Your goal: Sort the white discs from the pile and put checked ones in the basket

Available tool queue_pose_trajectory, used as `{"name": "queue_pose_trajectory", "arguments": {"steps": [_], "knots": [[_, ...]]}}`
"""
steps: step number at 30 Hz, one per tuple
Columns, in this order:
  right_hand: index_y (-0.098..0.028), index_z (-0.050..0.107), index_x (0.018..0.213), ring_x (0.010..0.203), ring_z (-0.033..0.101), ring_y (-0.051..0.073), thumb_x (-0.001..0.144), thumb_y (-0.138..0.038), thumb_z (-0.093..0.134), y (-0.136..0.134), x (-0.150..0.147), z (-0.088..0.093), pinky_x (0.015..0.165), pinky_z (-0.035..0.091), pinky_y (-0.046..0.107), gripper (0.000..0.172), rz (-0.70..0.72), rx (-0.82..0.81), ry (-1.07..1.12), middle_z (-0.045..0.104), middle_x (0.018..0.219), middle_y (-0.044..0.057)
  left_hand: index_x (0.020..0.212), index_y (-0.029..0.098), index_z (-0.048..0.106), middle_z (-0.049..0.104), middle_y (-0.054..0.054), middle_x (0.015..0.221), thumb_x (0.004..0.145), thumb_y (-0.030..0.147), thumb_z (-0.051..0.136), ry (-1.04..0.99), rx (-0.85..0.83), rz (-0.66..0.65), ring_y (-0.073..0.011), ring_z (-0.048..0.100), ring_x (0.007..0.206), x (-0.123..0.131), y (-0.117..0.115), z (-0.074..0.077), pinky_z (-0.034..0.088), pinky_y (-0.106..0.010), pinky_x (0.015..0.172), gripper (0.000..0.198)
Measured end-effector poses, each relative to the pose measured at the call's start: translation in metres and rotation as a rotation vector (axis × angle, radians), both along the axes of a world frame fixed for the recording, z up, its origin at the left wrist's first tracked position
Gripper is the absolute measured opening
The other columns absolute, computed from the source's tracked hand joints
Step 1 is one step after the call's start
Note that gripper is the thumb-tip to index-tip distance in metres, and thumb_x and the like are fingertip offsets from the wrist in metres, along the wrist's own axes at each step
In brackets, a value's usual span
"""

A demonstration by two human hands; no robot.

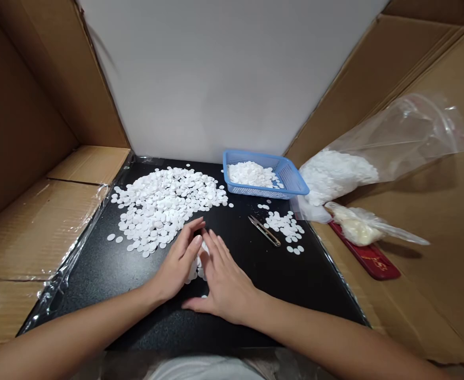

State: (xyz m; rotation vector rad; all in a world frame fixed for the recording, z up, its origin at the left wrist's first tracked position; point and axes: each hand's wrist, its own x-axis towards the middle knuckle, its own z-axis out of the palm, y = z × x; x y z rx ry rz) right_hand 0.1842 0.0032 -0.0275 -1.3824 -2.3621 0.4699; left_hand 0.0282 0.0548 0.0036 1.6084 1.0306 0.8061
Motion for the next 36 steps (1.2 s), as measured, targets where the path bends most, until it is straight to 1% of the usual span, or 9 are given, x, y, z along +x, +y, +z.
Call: {"name": "queue_pose_trajectory", "arguments": {"steps": [4, 7, 12, 15, 20, 24, 27, 31, 36], "knots": [[-0.007, 0.025, 0.153, 0.143, 0.031, 0.042, 0.084, -0.048, 0.071, 0.017, -0.019, 0.005, 0.113, 0.037, 0.063, 0.093, -0.002, 0.024, 0.006, 0.040, 0.147, 0.027, 0.131, 0.022, 0.053, 0.056, -0.009, 0.141, 0.100, 0.049, 0.041, -0.050, 0.005, 0.077, -0.0262, 0.047, 0.137, 0.013, 0.003, 0.000, 0.033, -0.045, 0.117, 0.043], [-0.009, 0.042, 0.143, 0.125, 0.045, 0.038, 0.090, -0.040, 0.065, 0.023, -0.024, 0.009, 0.098, 0.050, 0.059, 0.066, 0.007, 0.063, -0.053, 0.051, 0.132, 0.023, 0.118, 0.021, 0.062, 0.067, -0.008, 0.122, 0.098, 0.050, 0.043, -0.131, -0.010, 0.112, -0.0262, 0.059, 0.120, 0.012, 0.005, 0.001, 0.044, -0.042, 0.106, 0.040], [-0.013, 0.053, 0.132, 0.108, 0.050, 0.034, 0.091, -0.028, 0.062, 0.034, -0.030, 0.014, 0.089, 0.052, 0.054, 0.044, 0.076, 0.169, -0.176, 0.054, 0.129, 0.020, 0.091, 0.019, 0.072, 0.073, -0.007, 0.096, 0.089, 0.058, 0.054, -0.209, -0.047, 0.145, -0.0248, 0.066, 0.096, 0.009, 0.014, 0.005, 0.051, -0.037, 0.092, 0.044], [-0.017, 0.060, 0.119, 0.101, 0.055, 0.029, 0.095, -0.025, 0.055, 0.043, -0.031, 0.016, 0.084, 0.053, 0.044, 0.025, 0.165, 0.260, -0.184, 0.062, 0.117, 0.014, 0.086, 0.018, 0.073, 0.075, -0.008, 0.090, 0.084, 0.061, 0.060, -0.269, -0.132, 0.189, -0.0251, 0.068, 0.091, 0.007, 0.022, 0.006, 0.052, -0.036, 0.087, 0.045], [-0.018, 0.064, 0.102, 0.074, 0.063, 0.019, 0.097, -0.036, 0.054, 0.048, -0.028, 0.014, 0.053, 0.046, 0.027, 0.021, 0.213, 0.274, -0.248, 0.069, 0.087, 0.006, 0.088, 0.017, 0.073, 0.076, -0.008, 0.086, 0.081, 0.061, 0.066, -0.395, -0.279, 0.193, -0.0255, 0.070, 0.091, 0.002, 0.024, 0.007, 0.052, -0.036, 0.089, 0.045], [-0.018, 0.064, 0.085, 0.062, 0.062, 0.017, 0.093, -0.035, 0.059, 0.045, -0.028, 0.008, 0.049, 0.042, 0.026, 0.019, 0.237, 0.305, -0.189, 0.068, 0.074, 0.004, 0.088, 0.017, 0.074, 0.076, -0.007, 0.086, 0.082, 0.060, 0.066, -0.400, -0.273, 0.115, -0.0235, 0.069, 0.089, -0.003, 0.024, 0.004, 0.052, -0.033, 0.088, 0.044], [-0.020, 0.061, 0.074, 0.058, 0.059, 0.014, 0.091, -0.031, 0.059, 0.057, -0.014, 0.017, 0.054, 0.042, 0.024, 0.021, 0.098, 0.318, -0.030, 0.065, 0.066, 0.000, 0.093, 0.018, 0.074, 0.075, -0.007, 0.088, 0.087, 0.060, 0.062, -0.387, -0.263, 0.062, -0.0226, 0.069, 0.089, -0.004, 0.026, 0.000, 0.053, -0.034, 0.088, 0.045], [-0.020, 0.059, 0.069, 0.053, 0.052, 0.012, 0.097, -0.029, 0.047, 0.114, 0.042, 0.055, 0.055, 0.036, 0.024, 0.031, -0.316, 0.293, 0.048, 0.061, 0.061, -0.001, 0.104, 0.018, 0.073, 0.075, -0.009, 0.099, 0.093, 0.061, 0.052, -0.287, -0.204, -0.051, -0.0250, 0.068, 0.101, -0.003, 0.026, 0.001, 0.052, -0.040, 0.096, 0.049], [-0.018, 0.061, 0.070, 0.063, 0.054, 0.020, 0.095, -0.024, 0.045, 0.201, 0.113, 0.083, 0.060, 0.031, 0.029, 0.030, -0.627, 0.290, 0.012, 0.060, 0.061, 0.005, 0.124, 0.027, 0.067, 0.067, -0.007, 0.130, 0.096, 0.036, 0.056, 0.184, 0.247, -0.421, -0.0272, 0.058, 0.125, -0.006, 0.015, 0.006, 0.044, -0.044, 0.109, 0.032]]}}
